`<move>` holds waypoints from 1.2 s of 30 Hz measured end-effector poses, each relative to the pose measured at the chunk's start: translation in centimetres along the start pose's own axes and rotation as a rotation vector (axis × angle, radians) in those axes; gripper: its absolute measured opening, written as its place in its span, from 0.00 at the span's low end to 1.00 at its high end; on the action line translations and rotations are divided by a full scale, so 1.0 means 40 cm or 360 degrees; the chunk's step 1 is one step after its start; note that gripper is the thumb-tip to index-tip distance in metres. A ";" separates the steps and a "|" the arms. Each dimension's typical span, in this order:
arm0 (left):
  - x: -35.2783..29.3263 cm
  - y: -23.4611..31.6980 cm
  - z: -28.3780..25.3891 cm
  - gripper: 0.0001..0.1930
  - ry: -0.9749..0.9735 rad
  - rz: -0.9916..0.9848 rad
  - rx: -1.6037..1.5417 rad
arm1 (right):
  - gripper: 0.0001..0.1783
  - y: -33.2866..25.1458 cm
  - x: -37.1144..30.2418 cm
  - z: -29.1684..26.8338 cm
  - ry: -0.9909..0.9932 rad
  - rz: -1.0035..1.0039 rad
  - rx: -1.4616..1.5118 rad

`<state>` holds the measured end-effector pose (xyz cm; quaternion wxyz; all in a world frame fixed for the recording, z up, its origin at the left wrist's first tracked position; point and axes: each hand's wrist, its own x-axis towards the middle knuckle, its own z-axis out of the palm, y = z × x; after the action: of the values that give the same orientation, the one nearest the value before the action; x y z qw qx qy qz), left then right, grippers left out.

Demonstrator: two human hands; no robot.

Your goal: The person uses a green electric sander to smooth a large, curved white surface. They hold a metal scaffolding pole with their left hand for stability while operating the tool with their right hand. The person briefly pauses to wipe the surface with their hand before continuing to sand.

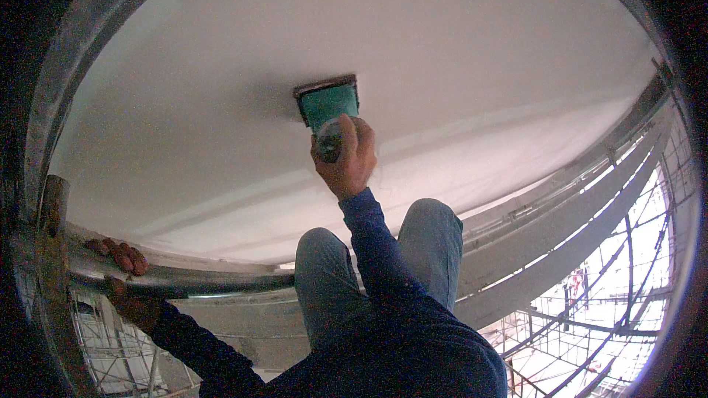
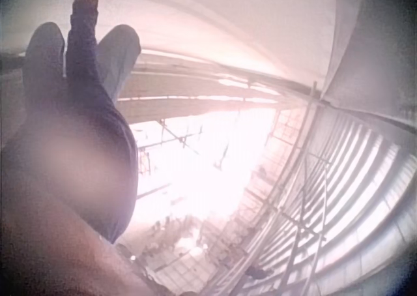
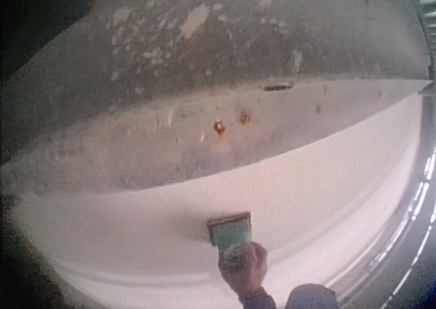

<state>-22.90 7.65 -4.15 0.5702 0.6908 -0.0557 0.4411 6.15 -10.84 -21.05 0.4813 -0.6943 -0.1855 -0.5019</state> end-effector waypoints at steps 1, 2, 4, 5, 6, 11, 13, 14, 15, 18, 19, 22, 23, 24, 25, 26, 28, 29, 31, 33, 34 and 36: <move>0.001 0.000 0.001 0.27 0.0060 -0.0006 -0.0008 | 0.42 0.003 0.008 -0.005 0.0077 -0.0022 0.0017; 0.001 -0.001 0.003 0.26 0.0123 -0.0019 0.0008 | 0.44 0.002 0.028 -0.011 0.0085 -0.0004 0.0005; 0.003 -0.003 0.008 0.28 0.0002 0.0003 0.0009 | 0.44 -0.012 0.098 -0.015 0.0118 0.0012 -0.0032; 0.004 -0.003 0.010 0.28 -0.0056 0.0011 0.0024 | 0.44 -0.025 0.147 -0.020 0.0144 0.0009 -0.0048; 0.006 -0.004 0.012 0.29 -0.0030 0.0005 0.0018 | 0.45 -0.040 0.201 -0.024 0.0146 -0.0023 -0.0057; 0.014 -0.005 0.014 0.28 -0.0014 0.0027 -0.0115 | 0.45 -0.105 0.440 -0.018 0.0277 -0.0190 0.0012; 0.013 -0.004 0.013 0.28 -0.0040 0.0022 -0.0125 | 0.43 -0.126 0.482 -0.026 0.0305 -0.0443 -0.0102; 0.011 -0.003 0.012 0.28 -0.0054 0.0048 -0.0121 | 0.41 -0.131 0.490 -0.033 0.0298 -0.0667 -0.0225; 0.008 -0.003 0.012 0.28 -0.0059 0.0009 -0.0113 | 0.41 -0.137 0.490 -0.033 0.0284 -0.0639 -0.0231; 0.000 -0.002 0.014 0.28 -0.0027 0.0029 -0.0098 | 0.45 -0.141 0.445 -0.030 0.0217 -0.0107 -0.0038; -0.002 0.000 0.014 0.28 0.0011 0.0030 -0.0089 | 0.45 -0.136 0.415 -0.030 0.0204 0.0007 -0.0041; 0.002 0.011 0.008 0.28 0.0032 -0.0013 -0.0081 | 0.45 -0.123 0.279 -0.031 0.0230 0.0178 -0.0058; 0.005 0.013 0.005 0.28 0.0034 -0.0016 -0.0086 | 0.44 -0.120 0.236 -0.021 0.0248 0.0263 -0.0054; 0.009 0.016 0.001 0.28 0.0007 -0.0013 -0.0068 | 0.44 -0.114 0.196 -0.014 0.0263 0.0362 -0.0066; 0.013 0.019 -0.004 0.28 -0.0019 -0.0007 -0.0047 | 0.43 -0.110 0.168 -0.007 0.0270 0.0407 -0.0015; 0.015 0.021 -0.006 0.28 -0.0037 0.0013 0.0000 | 0.42 -0.105 0.145 -0.005 0.0275 0.0454 0.0037; 0.018 0.020 -0.011 0.28 -0.0078 0.0018 0.0001 | 0.41 -0.108 0.130 0.004 0.0284 0.0458 0.0136; 0.019 0.020 -0.013 0.28 -0.0112 0.0036 0.0034 | 0.41 -0.113 0.137 0.010 0.0281 0.0424 0.0179; 0.018 0.015 -0.011 0.27 -0.0060 0.0008 -0.0033 | 0.40 -0.133 0.165 0.017 0.0277 0.0347 0.0218; 0.021 0.008 -0.007 0.27 -0.0050 0.0010 -0.0102 | 0.40 -0.153 0.214 0.043 0.0296 0.0217 0.0236; 0.021 0.007 -0.004 0.27 -0.0067 -0.0001 -0.0138 | 0.41 -0.167 0.227 0.055 0.0294 0.0166 0.0251; 0.022 0.005 0.000 0.27 -0.0076 -0.0007 -0.0166 | 0.42 -0.186 0.232 0.069 0.0271 0.0062 0.0160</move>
<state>-22.48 7.95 -3.42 0.6049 0.6706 -0.0906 0.4198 6.04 -7.11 -9.42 0.5392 -0.6275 -0.1554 -0.5398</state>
